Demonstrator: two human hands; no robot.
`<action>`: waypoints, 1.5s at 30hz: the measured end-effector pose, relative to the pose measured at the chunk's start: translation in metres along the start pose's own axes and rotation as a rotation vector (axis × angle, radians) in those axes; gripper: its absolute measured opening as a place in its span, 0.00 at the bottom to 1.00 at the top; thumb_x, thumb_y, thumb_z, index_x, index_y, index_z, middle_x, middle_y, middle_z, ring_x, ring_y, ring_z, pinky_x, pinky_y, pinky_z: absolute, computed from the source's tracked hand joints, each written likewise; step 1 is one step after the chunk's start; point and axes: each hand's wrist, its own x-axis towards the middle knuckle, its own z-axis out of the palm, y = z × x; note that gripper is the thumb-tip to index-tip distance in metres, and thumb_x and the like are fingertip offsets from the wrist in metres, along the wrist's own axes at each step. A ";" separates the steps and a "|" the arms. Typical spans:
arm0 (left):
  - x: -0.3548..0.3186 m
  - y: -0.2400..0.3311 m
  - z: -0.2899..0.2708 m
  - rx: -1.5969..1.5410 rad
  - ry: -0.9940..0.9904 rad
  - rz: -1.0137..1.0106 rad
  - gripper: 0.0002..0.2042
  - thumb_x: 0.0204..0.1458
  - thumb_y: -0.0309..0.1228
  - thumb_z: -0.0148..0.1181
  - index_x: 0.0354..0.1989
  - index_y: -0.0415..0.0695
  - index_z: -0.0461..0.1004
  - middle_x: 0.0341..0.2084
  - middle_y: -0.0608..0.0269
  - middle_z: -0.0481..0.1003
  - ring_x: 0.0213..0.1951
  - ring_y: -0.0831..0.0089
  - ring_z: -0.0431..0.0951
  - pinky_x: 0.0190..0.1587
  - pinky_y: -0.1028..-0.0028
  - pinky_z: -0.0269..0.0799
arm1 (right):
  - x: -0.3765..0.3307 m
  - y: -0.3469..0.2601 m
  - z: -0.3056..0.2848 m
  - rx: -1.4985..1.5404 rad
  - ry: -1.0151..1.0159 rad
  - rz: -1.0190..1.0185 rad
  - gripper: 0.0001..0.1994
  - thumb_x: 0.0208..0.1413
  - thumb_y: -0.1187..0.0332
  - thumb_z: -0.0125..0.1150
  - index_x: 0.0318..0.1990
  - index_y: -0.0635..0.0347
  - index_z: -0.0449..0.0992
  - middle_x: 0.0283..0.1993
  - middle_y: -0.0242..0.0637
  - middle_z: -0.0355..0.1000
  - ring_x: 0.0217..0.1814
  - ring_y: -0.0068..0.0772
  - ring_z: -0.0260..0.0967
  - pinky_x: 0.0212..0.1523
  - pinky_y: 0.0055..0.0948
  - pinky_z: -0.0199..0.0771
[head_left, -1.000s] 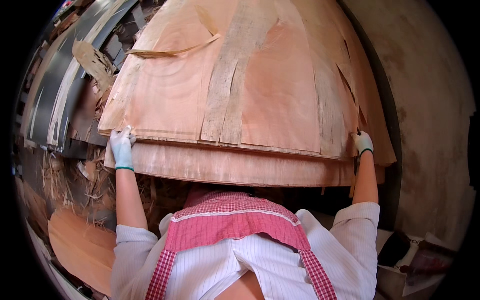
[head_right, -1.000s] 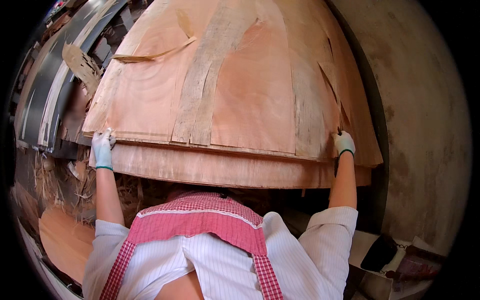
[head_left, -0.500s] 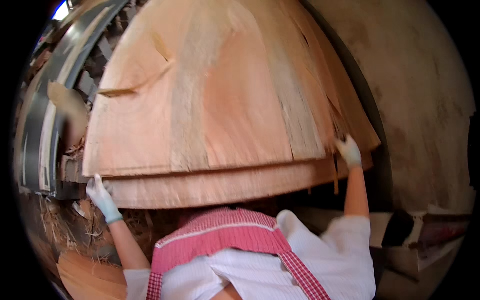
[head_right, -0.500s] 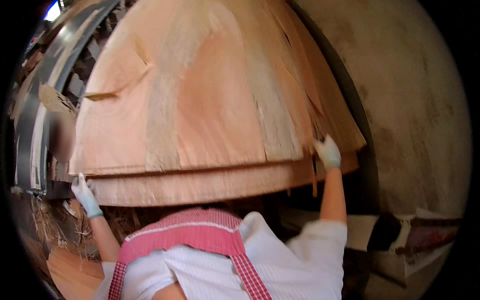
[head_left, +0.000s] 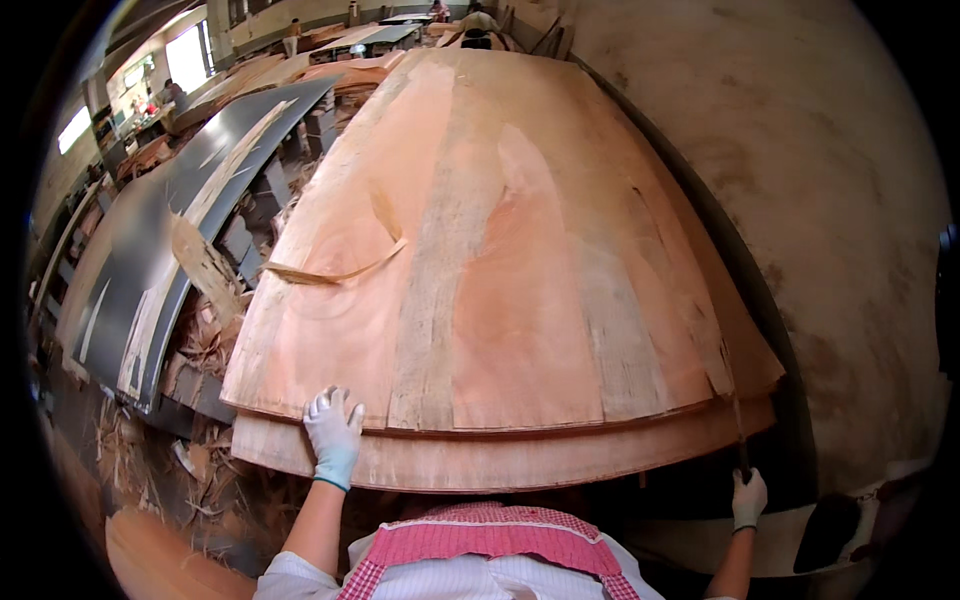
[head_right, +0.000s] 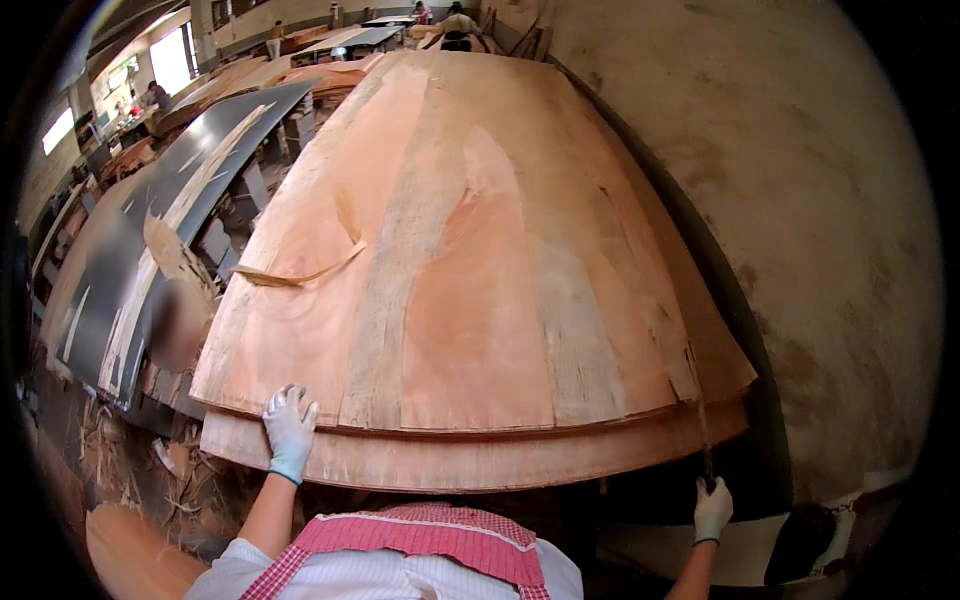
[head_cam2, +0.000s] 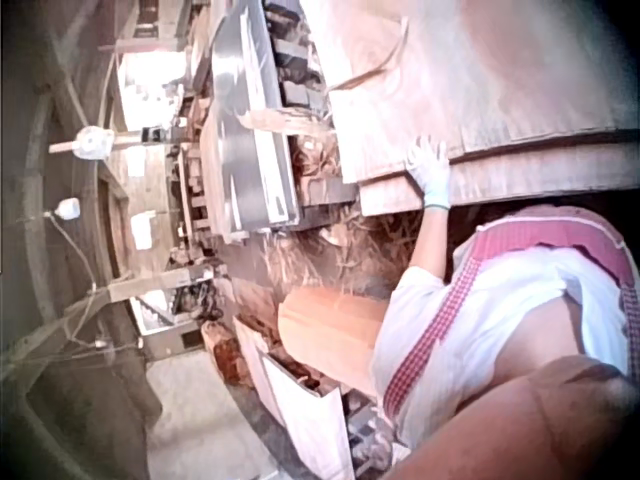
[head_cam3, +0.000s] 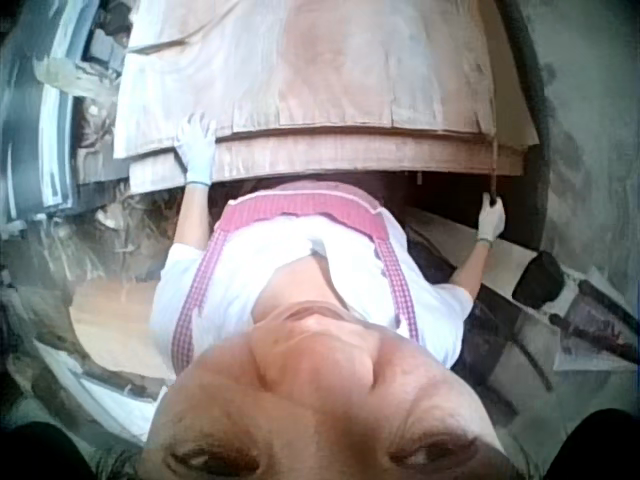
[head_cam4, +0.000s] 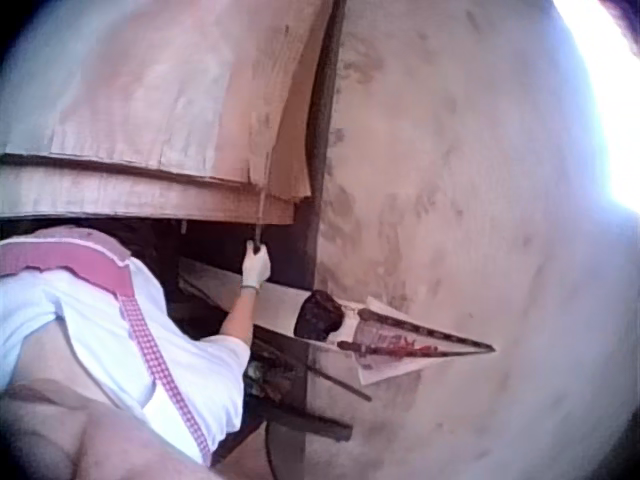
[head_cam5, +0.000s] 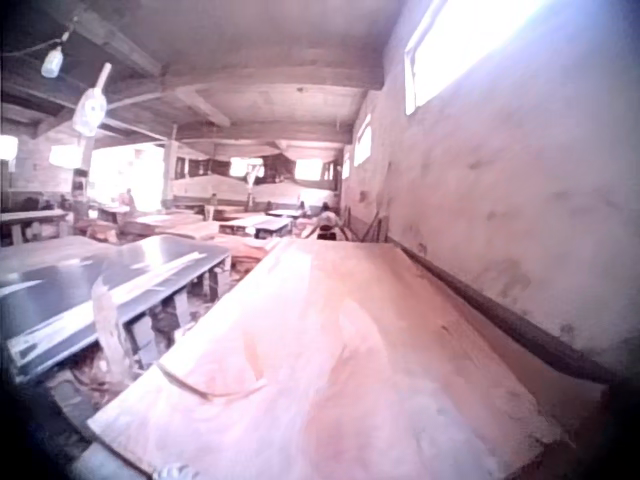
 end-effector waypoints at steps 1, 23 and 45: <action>-0.002 0.001 0.001 0.024 0.003 -0.007 0.19 0.51 0.43 0.59 0.48 0.47 0.71 0.50 0.55 0.69 0.55 0.59 0.65 0.61 0.58 0.53 | -0.003 0.012 -0.006 -0.030 0.006 0.066 0.13 0.58 0.62 0.57 0.39 0.65 0.73 0.34 0.47 0.74 0.37 0.47 0.71 0.39 0.39 0.69; 0.106 -0.019 -0.039 -0.067 -0.021 0.257 0.19 0.49 0.39 0.59 0.47 0.43 0.70 0.41 0.51 0.72 0.45 0.54 0.72 0.47 0.60 0.69 | 0.106 -0.057 -0.044 -0.079 0.312 -0.181 0.28 0.59 0.62 0.57 0.61 0.72 0.61 0.48 0.47 0.72 0.43 0.42 0.71 0.46 0.32 0.71; 0.053 -0.551 -0.133 0.145 0.294 -0.913 0.15 0.58 0.34 0.41 0.39 0.38 0.72 0.40 0.38 0.74 0.43 0.40 0.74 0.43 0.51 0.70 | -0.171 -0.339 0.044 0.909 -0.560 -0.262 0.13 0.58 0.64 0.58 0.23 0.56 0.68 0.17 0.23 0.60 0.16 0.16 0.53 0.18 0.20 0.50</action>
